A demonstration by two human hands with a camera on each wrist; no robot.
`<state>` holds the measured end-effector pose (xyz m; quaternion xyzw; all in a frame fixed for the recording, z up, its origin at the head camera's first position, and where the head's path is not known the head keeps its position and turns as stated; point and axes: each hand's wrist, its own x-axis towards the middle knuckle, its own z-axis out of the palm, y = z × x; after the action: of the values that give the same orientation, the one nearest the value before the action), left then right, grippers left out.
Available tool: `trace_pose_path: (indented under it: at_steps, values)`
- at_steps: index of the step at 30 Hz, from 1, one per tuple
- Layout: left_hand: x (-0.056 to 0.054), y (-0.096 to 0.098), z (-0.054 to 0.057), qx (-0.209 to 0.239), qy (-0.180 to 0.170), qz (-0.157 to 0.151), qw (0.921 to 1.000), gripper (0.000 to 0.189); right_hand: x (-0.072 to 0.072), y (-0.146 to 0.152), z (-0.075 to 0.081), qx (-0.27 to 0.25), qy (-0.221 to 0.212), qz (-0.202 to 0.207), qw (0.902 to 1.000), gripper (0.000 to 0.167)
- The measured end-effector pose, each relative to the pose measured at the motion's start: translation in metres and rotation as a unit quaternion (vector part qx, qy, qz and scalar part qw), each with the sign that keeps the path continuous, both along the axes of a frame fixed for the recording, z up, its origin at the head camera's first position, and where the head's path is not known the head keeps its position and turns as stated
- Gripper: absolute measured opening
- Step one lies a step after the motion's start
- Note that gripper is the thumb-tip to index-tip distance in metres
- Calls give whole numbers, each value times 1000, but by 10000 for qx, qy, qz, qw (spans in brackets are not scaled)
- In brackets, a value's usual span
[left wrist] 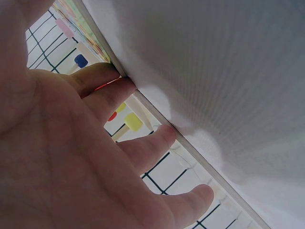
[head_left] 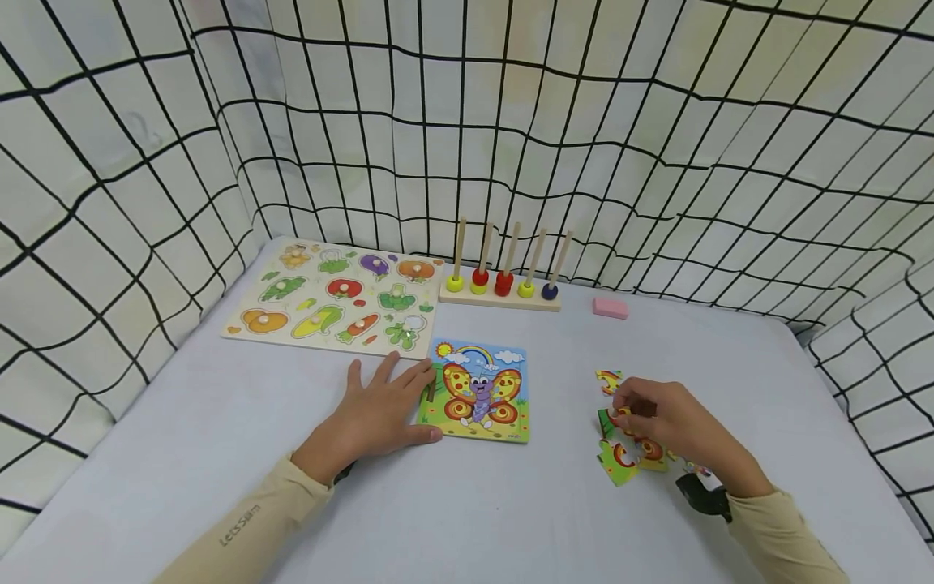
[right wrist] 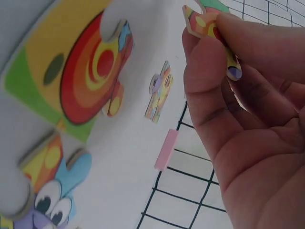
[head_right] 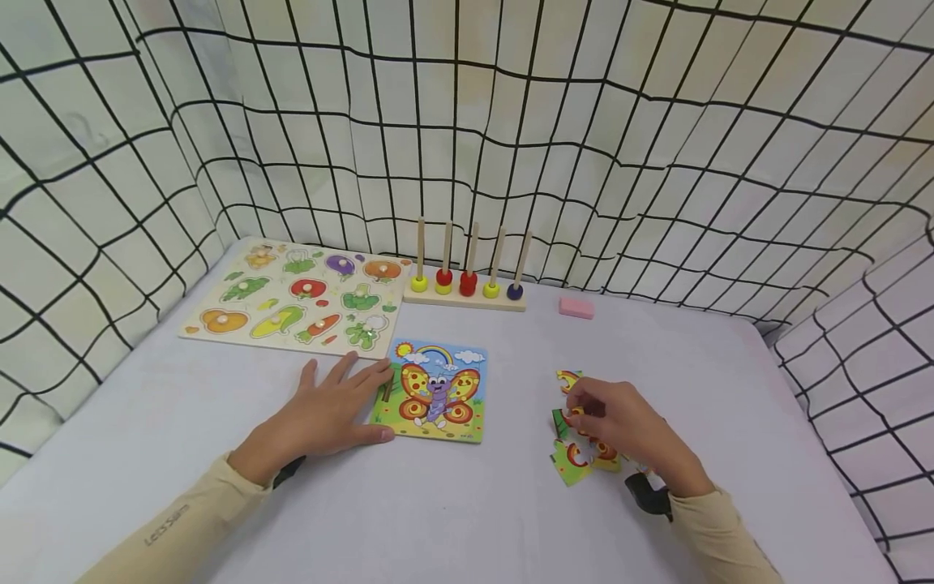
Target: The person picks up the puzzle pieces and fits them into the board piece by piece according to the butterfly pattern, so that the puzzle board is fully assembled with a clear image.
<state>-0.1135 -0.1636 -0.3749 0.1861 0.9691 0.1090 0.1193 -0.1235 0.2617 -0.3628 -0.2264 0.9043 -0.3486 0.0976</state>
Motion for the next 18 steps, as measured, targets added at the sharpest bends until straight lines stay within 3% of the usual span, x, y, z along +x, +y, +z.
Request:
trace_pose_path:
  at_steps: [18]
  values:
    - [0, 1, 1, -23, -81, 36, 10000, 91, -10, -31, -2, -410, -30, 216, 9989, 16]
